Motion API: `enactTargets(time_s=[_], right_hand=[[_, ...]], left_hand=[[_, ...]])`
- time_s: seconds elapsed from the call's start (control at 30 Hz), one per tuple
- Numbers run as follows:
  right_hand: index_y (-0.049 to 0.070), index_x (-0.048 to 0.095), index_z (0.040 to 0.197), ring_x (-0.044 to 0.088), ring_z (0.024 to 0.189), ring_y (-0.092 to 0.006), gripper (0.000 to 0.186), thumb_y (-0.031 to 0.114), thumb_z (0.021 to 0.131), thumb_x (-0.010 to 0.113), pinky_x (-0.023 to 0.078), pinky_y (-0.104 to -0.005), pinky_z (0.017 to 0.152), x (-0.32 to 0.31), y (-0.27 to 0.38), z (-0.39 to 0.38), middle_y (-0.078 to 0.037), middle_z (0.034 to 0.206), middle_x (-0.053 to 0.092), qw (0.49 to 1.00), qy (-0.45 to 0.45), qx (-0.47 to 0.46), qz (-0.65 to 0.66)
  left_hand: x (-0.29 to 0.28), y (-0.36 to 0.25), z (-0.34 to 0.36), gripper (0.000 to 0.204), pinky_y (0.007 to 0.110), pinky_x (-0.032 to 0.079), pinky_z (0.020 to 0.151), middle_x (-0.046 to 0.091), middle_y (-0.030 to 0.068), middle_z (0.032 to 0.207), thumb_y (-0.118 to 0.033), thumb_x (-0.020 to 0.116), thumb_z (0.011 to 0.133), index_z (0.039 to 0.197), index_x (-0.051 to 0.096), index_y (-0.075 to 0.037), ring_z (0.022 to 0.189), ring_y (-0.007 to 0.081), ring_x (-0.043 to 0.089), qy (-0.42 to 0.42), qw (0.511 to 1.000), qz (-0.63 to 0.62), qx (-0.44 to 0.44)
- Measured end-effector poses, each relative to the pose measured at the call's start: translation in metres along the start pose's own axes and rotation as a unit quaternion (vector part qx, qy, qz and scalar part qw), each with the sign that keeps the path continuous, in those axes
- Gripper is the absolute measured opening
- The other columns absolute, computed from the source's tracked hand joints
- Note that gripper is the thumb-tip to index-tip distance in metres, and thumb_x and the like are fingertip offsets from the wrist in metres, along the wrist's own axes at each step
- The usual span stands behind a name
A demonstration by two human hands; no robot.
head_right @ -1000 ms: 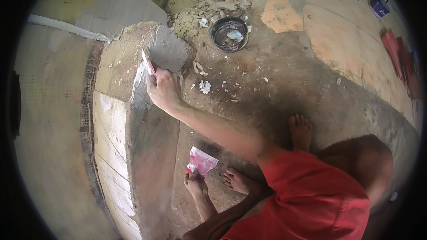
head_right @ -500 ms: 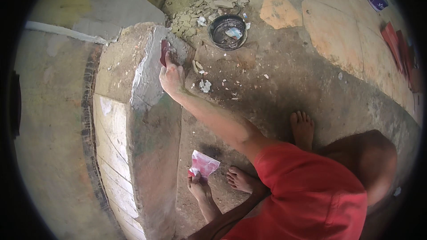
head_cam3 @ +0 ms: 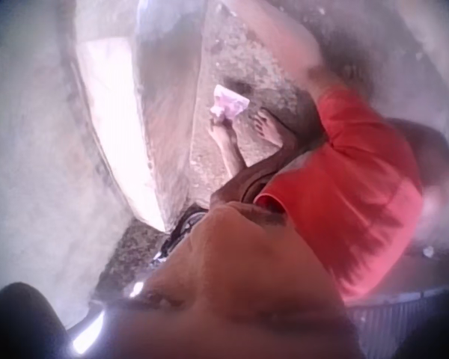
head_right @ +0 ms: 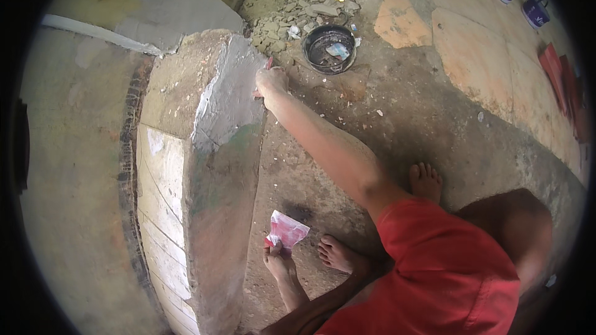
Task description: The person applies white plaster to a wall corner and adjacent surfaces using a trowel. They repeatedly scoop plaster from a bucket and smooth it onto the wall, occasionally standing to retrieve more material before resuming the application.
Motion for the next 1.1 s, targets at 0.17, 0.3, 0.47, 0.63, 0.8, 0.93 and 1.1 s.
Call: enactTargets(time_s=[0.17,0.3,0.47,0.63,0.8,0.93,1.1], right_hand=[[-0.01,0.065,0.089,0.072,0.076,-0.0308,0.018,0.006,0.093,0.059,0.059,-0.0413,0.062,0.07,0.102,-0.105,-0.023,0.088,0.071,0.72,0.027,-0.44,-0.535],[-0.003,0.069,0.112,0.071,0.076,-0.0422,0.022,0.01,0.097,0.057,0.058,-0.0496,0.071,0.071,0.094,-0.192,-0.025,0.091,0.072,0.807,0.08,-0.438,-0.387],[-0.001,0.06,0.138,0.072,0.088,-0.0443,0.041,0.012,0.099,0.056,0.057,-0.049,0.081,0.02,0.091,-0.182,-0.03,0.099,0.071,0.871,0.049,-0.435,-0.224],[-0.002,0.052,0.145,0.071,0.097,-0.045,0.051,0.009,0.095,0.057,0.059,-0.047,0.084,0.031,0.088,-0.097,-0.031,0.111,0.069,0.829,-0.009,-0.405,-0.386],[-0.006,0.047,0.148,0.059,0.13,-0.0416,0.066,-0.005,0.086,0.065,0.055,-0.044,0.106,0.042,0.003,-0.231,-0.031,0.144,0.056,0.79,0.249,-0.476,-0.297],[0.001,0.061,0.137,0.075,0.08,-0.0357,0.037,0.012,0.102,0.055,0.058,-0.0477,0.072,-0.017,0.009,-0.17,-0.027,0.099,0.073,0.923,0.114,-0.25,-0.271],[0.004,0.071,0.116,0.068,0.092,-0.0456,0.029,0.017,0.094,0.056,0.054,-0.0525,0.084,-0.023,0.109,-0.045,-0.028,0.095,0.071,0.833,-0.064,-0.432,-0.341]], left_hand=[[0.001,-0.001,-0.002,0.039,0.037,0.056,0.09,0.067,0.0118,0.112,0.013,0.056,0.088,0.124,0.059,-0.001,0.098,0.0232,0.068,0.011,1.0,-0.012,0.008],[0.007,0.004,0.005,0.04,0.037,0.057,0.088,0.066,0.0119,0.111,0.014,0.058,0.087,0.124,0.058,-0.001,0.097,0.0234,0.067,0.019,1.0,-0.013,-0.003],[0.017,-0.017,0.005,0.039,0.036,0.056,0.087,0.067,0.0113,0.112,0.013,0.057,0.087,0.124,0.059,-0.001,0.098,0.0229,0.068,0.018,1.0,-0.009,0.019],[0.001,-0.009,0.002,0.04,0.036,0.057,0.089,0.068,0.0117,0.112,0.012,0.055,0.088,0.125,0.059,0.0,0.101,0.0229,0.068,0.023,0.999,0.005,0.028],[0.001,0.009,-0.002,0.039,0.036,0.055,0.089,0.068,0.0118,0.111,0.014,0.057,0.088,0.124,0.06,-0.001,0.099,0.0224,0.067,0.009,1.0,-0.011,-0.01],[0.0,-0.019,0.004,0.039,0.037,0.056,0.088,0.068,0.0122,0.111,0.015,0.058,0.088,0.123,0.059,-0.001,0.097,0.0225,0.067,0.009,0.999,-0.018,0.039],[0.001,-0.02,-0.002,0.039,0.037,0.057,0.087,0.068,0.0123,0.11,0.014,0.058,0.088,0.124,0.058,0.0,0.096,0.023,0.068,0.007,0.999,-0.014,0.03]])
Point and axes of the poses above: each hand's wrist, its own z-axis towards the middle knuckle, its own x-axis out of the palm, y = z × x, the point moved 10 cm from there along z, towards the middle knuckle
